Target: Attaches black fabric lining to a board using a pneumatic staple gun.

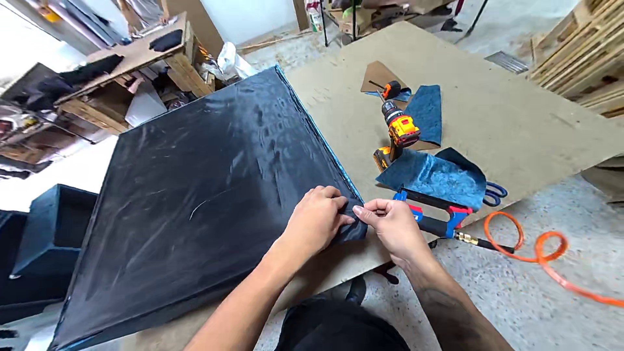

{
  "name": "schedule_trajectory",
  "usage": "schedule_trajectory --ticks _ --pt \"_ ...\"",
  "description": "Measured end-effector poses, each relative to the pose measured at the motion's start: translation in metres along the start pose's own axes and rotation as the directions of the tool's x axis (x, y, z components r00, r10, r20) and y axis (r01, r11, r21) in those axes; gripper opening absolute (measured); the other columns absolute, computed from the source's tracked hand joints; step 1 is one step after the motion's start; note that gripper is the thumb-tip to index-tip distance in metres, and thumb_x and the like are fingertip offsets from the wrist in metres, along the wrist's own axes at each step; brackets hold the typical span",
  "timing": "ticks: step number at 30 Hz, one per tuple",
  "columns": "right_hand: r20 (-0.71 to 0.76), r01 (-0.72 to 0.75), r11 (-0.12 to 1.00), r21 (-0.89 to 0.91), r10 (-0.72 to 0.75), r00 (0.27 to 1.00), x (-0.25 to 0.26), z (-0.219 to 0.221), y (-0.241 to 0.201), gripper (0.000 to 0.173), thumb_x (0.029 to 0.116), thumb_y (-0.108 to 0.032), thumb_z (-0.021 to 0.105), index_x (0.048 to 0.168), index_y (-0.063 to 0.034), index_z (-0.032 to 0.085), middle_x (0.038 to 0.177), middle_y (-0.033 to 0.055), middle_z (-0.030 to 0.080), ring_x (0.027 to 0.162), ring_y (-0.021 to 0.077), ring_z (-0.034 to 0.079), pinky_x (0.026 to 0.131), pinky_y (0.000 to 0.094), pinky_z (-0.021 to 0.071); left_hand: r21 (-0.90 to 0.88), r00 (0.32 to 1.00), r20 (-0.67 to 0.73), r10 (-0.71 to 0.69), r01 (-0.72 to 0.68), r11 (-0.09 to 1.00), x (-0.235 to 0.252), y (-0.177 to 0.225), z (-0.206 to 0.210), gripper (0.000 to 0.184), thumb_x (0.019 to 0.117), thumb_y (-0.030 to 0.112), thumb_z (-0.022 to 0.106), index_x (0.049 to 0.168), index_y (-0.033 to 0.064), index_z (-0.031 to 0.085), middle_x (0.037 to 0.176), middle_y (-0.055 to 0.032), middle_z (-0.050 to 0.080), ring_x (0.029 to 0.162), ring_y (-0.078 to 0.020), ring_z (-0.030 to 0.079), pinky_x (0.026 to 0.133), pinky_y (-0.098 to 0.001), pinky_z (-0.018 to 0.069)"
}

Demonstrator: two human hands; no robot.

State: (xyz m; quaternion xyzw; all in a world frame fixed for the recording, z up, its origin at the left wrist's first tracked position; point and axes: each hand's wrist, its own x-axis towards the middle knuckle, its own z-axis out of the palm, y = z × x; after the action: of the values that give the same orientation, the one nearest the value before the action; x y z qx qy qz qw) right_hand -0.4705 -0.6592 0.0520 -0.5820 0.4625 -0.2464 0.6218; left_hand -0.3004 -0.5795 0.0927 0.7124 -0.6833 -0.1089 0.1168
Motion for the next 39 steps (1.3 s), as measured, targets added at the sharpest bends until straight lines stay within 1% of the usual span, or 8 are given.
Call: schedule_trajectory --ticks 5,10,16,21,25,33,36,39 --pt "0.013 0.242 0.947 -0.211 -0.245 0.969 0.018 -0.006 -0.002 0.013 0.0805 -0.024 0.089 0.083 -0.0194 0.077 0.089 -0.003 0.072 0.085 0.0173 0.065 0.072 0.0412 0.0538 0.002 0.989 -0.143 -0.024 0.025 1.0 0.005 -0.003 0.015 0.016 0.0976 0.027 0.069 0.097 0.0148 0.08 0.101 -0.0018 0.071 0.103 -0.0199 0.066 0.093 -0.0414 0.0556" --pt "0.267 0.493 0.719 -0.49 -0.415 0.87 0.035 -0.023 -0.033 0.045 0.0824 -0.034 0.087 0.122 -0.024 0.069 0.086 -0.0084 0.072 0.071 0.0092 0.068 0.063 0.0332 0.0611 -0.037 0.97 -0.241 -0.019 0.01 0.999 0.002 -0.005 0.018 0.012 0.0959 0.018 0.069 0.095 0.0109 0.078 0.094 -0.0049 0.071 0.099 -0.0216 0.068 0.091 -0.0408 0.0571" --pt "0.195 0.311 0.717 -0.624 -0.242 0.951 0.026 -0.02 -0.055 0.044 0.0774 -0.03 0.092 0.115 -0.0214 0.072 0.071 -0.0051 0.074 0.06 0.0142 0.071 0.06 0.0417 0.0634 -0.139 0.996 -0.058 -0.069 0.06 0.988 -0.008 0.0 -0.005 0.03 0.0937 0.039 0.074 0.107 0.0114 0.076 0.104 -0.0035 0.072 0.102 -0.0205 0.068 0.094 -0.0426 0.056" --pt "0.039 0.085 0.981 -0.172 -0.079 0.996 0.007 -0.015 -0.027 0.039 0.0748 -0.009 0.091 0.11 -0.0083 0.074 0.074 0.0093 0.075 0.061 0.0215 0.07 0.059 0.0341 0.061 -0.111 0.996 -0.064 -0.058 0.05 0.993 -0.046 0.001 0.002 0.053 0.0924 0.054 0.069 0.128 0.0144 0.068 0.134 -0.0022 0.063 0.128 -0.0209 0.057 0.11 -0.0424 0.0468" --pt "0.083 -0.047 0.997 0.066 0.042 0.996 0.008 -0.017 -0.012 0.033 0.08 -0.002 0.085 0.11 0.0 0.071 0.075 0.0155 0.072 0.063 0.0186 0.066 0.061 0.0298 0.0553 -0.057 0.978 -0.208 -0.027 0.015 0.998 -0.04 -0.004 0.019 0.041 0.106 0.047 0.049 0.121 0.016 0.072 0.127 0.0004 0.066 0.125 -0.0171 0.06 0.111 -0.0394 0.0468" --pt "0.2 -0.055 0.996 0.065 0.041 0.979 0.019 -0.016 -0.022 0.031 0.084 0.002 0.079 0.113 -0.0046 0.069 0.078 0.0158 0.073 0.065 0.0169 0.065 0.064 0.0286 0.0527 0.059 0.982 -0.187 -0.01 0.022 0.998 -0.015 -0.006 0.024 0.028 0.1021 0.038 0.06 0.108 0.0174 0.078 0.112 0.0005 0.069 0.115 -0.0174 0.062 0.106 -0.0372 0.0482" --pt "0.215 -0.049 0.999 -0.016 0.051 0.975 0.018 -0.019 -0.027 0.032 0.0891 -0.005 0.076 0.12 -0.0064 0.067 0.077 0.0155 0.072 0.062 0.0181 0.064 0.061 0.0294 0.0527 0.006 0.964 -0.265 0.019 -0.018 1.0 -0.011 -0.01 0.03 0.024 0.1015 0.031 0.062 0.093 0.0165 0.079 0.096 0.0019 0.069 0.101 -0.0155 0.065 0.097 -0.0343 0.0521" --pt "0.093 0.125 0.913 -0.388 -0.096 0.991 0.02 -0.02 -0.032 0.042 0.0829 -0.044 0.084 0.112 -0.0164 0.072 0.07 0.0019 0.072 0.057 0.0145 0.066 0.054 0.0309 0.056 -0.094 0.941 -0.338 -0.001 -0.032 0.995 -0.011 -0.01 0.035 0.026 0.103 0.027 0.059 0.09 0.0133 0.077 0.088 0.0005 0.067 0.093 -0.0157 0.066 0.089 -0.0321 0.0551"
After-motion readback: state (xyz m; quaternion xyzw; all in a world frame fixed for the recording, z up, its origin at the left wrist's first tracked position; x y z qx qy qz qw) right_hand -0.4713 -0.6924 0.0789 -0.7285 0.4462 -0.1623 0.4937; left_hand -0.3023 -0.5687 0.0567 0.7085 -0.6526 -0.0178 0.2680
